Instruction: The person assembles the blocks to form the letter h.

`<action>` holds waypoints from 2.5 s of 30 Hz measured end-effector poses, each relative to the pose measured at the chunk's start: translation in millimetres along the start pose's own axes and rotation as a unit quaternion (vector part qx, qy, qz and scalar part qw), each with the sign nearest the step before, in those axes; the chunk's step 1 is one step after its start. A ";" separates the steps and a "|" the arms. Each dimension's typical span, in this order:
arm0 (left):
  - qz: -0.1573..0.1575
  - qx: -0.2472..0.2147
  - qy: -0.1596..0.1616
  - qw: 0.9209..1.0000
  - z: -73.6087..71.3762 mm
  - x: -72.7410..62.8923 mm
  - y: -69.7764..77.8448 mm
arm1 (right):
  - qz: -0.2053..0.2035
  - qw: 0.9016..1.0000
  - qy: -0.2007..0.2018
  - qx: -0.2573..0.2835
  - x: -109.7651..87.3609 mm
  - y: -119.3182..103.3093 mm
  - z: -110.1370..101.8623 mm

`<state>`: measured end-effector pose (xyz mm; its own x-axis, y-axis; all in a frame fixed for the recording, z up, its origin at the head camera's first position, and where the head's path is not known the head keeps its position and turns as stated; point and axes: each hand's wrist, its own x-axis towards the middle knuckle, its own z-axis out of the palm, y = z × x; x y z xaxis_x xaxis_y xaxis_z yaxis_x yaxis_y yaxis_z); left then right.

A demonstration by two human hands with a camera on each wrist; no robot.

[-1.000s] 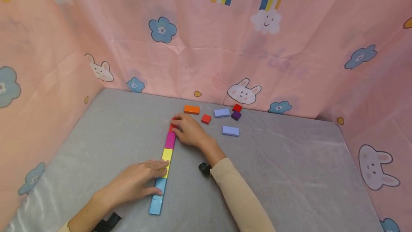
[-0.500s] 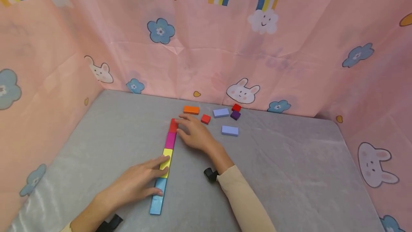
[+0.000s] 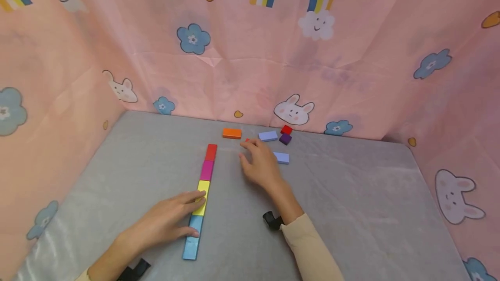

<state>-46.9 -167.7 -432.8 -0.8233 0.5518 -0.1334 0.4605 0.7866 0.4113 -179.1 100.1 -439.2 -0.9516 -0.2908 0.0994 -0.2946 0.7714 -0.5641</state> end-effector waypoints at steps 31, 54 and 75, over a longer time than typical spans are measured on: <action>0.031 -0.016 -0.003 0.999 0.3 -2.1 -7.7 | 0.122 0.987 0.001 -0.104 -22.0 38.0 -21.6; 0.025 -0.029 -0.014 0.999 1.0 0.5 -8.7 | 0.060 0.993 -0.013 -0.105 -39.8 36.5 -21.1; 0.023 -0.031 -0.015 0.999 2.9 1.0 -10.3 | -0.077 0.991 -0.066 -0.093 -78.7 17.5 -21.7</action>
<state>-51.5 -174.5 -439.8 -0.7911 0.5956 -0.1392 0.4751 0.7417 0.4734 -111.2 148.8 -439.1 -0.8780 -0.4752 0.0584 -0.4583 0.7990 -0.3893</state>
